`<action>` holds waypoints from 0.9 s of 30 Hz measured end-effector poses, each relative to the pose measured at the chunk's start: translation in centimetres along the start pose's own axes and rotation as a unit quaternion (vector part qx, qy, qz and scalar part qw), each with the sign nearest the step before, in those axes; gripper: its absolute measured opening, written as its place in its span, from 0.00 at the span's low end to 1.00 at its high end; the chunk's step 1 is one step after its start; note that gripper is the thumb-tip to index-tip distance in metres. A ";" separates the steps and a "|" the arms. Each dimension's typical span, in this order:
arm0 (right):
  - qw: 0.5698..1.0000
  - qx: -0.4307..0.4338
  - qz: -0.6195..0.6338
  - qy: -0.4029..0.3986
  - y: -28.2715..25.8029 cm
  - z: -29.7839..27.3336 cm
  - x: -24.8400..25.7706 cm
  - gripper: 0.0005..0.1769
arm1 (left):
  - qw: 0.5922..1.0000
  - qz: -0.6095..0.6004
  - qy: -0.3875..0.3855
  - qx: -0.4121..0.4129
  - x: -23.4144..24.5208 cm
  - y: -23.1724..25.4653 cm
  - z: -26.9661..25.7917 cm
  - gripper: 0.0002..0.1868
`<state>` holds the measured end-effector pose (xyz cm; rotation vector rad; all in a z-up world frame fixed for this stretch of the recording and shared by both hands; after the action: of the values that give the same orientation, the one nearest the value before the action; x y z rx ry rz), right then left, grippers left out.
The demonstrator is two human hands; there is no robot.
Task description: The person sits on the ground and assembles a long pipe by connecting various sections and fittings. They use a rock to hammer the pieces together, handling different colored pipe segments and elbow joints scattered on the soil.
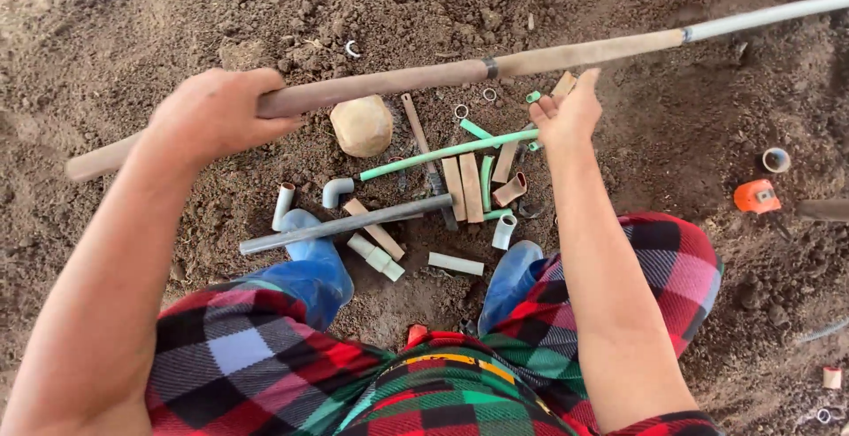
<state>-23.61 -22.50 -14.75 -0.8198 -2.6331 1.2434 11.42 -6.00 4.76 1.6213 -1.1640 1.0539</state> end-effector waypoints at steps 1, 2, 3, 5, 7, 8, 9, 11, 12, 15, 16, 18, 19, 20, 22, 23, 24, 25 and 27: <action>0.999 -0.016 0.050 0.002 0.0 -0.2 -0.2 0.32 | 0.999 0.039 -0.007 0.029 0.2 -0.6 -0.7 0.16; 0.995 -0.031 0.100 0.004 -0.2 -0.3 -0.3 0.24 | 0.995 0.076 -0.012 0.056 0.4 -1.2 -1.4 0.17; 0.995 -0.030 0.098 0.002 -0.6 -1.1 -0.8 0.24 | 0.995 0.075 -0.011 0.058 0.5 -1.4 -2.7 0.17; 0.975 -0.086 0.202 -0.045 -1.0 -2.9 -2.2 0.31 | 0.996 0.067 0.016 0.049 0.9 -1.8 -5.6 0.10; 0.984 -0.083 0.155 -0.020 -2.4 -5.9 -3.5 0.28 | 0.994 0.065 0.030 0.079 -0.1 -3.5 -7.3 0.09; 0.991 -0.076 0.111 0.006 -3.1 -7.5 -4.3 0.26 | 0.991 0.064 0.046 0.104 -0.5 -4.4 -8.2 0.09; 0.991 -0.078 0.108 -0.001 -4.1 -8.6 -5.1 0.26 | 0.990 0.065 0.049 0.112 -0.2 -4.5 -8.3 0.09; 0.986 -0.071 0.152 0.000 -6.1 -10.9 -6.7 0.25 | 0.980 0.037 -0.022 0.195 -0.3 -5.3 -8.8 0.12; 0.986 -0.072 0.151 -0.007 -7.0 -12.0 -6.9 0.25 | 0.979 0.036 -0.019 0.201 0.1 -4.5 -8.4 0.12; 0.991 0.004 0.089 -0.100 -9.4 -14.9 -8.0 0.15 | 0.980 0.003 -0.109 0.169 0.0 -1.0 -7.2 0.23; 0.985 0.000 0.111 -0.136 -9.5 -15.4 -8.2 0.14 | 0.985 -0.047 -0.121 0.114 -0.3 1.0 -6.4 0.20; 0.975 -0.007 0.131 -0.177 -8.8 -14.8 -8.5 0.13 | 0.985 -0.097 -0.126 0.063 -1.7 3.9 -5.0 0.17; 0.980 -0.022 0.125 -0.155 -7.7 -13.7 -8.4 0.11 | 0.994 -0.088 -0.068 0.016 -2.5 5.2 -4.2 0.17; 0.984 -0.042 0.115 -0.132 -6.2 -12.7 -8.0 0.10 | 0.996 -0.079 -0.014 -0.028 -3.5 6.4 -3.8 0.17; 0.985 -0.057 0.097 -0.133 -5.9 -14.9 -8.7 0.12 | 0.987 -0.148 0.035 -0.045 -4.9 6.9 -3.3 0.15; 0.986 -0.067 0.082 -0.132 -6.1 -15.8 -9.1 0.14 | 0.971 -0.214 0.087 -0.069 -5.2 7.3 -2.7 0.14; 0.986 -0.065 0.082 -0.133 -5.8 -15.4 -9.2 0.14 | 0.970 -0.215 0.089 -0.069 -4.2 7.5 -2.1 0.14; 0.979 -0.066 0.092 -0.170 -5.5 -15.2 -9.5 0.12 | 0.974 -0.223 0.032 -0.029 -3.8 7.4 -1.5 0.09; 0.973 -0.078 0.090 -0.200 -4.4 -15.1 -9.0 0.11 | 0.971 -0.237 -0.037 0.020 -4.9 6.8 -1.7 0.09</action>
<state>-12.93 -19.16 -0.42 -0.9358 -3.0673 1.3858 3.60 -4.55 1.73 1.8615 -0.7441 0.7153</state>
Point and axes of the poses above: each hand's wrist, its own z-axis towards the middle knuckle, its own x-axis out of the back of the hand, y = z × x, the point moved 4 cm from there along z, towards the middle knuckle, and after that the axes turned 7 degrees about y, right-handed, at the moved point
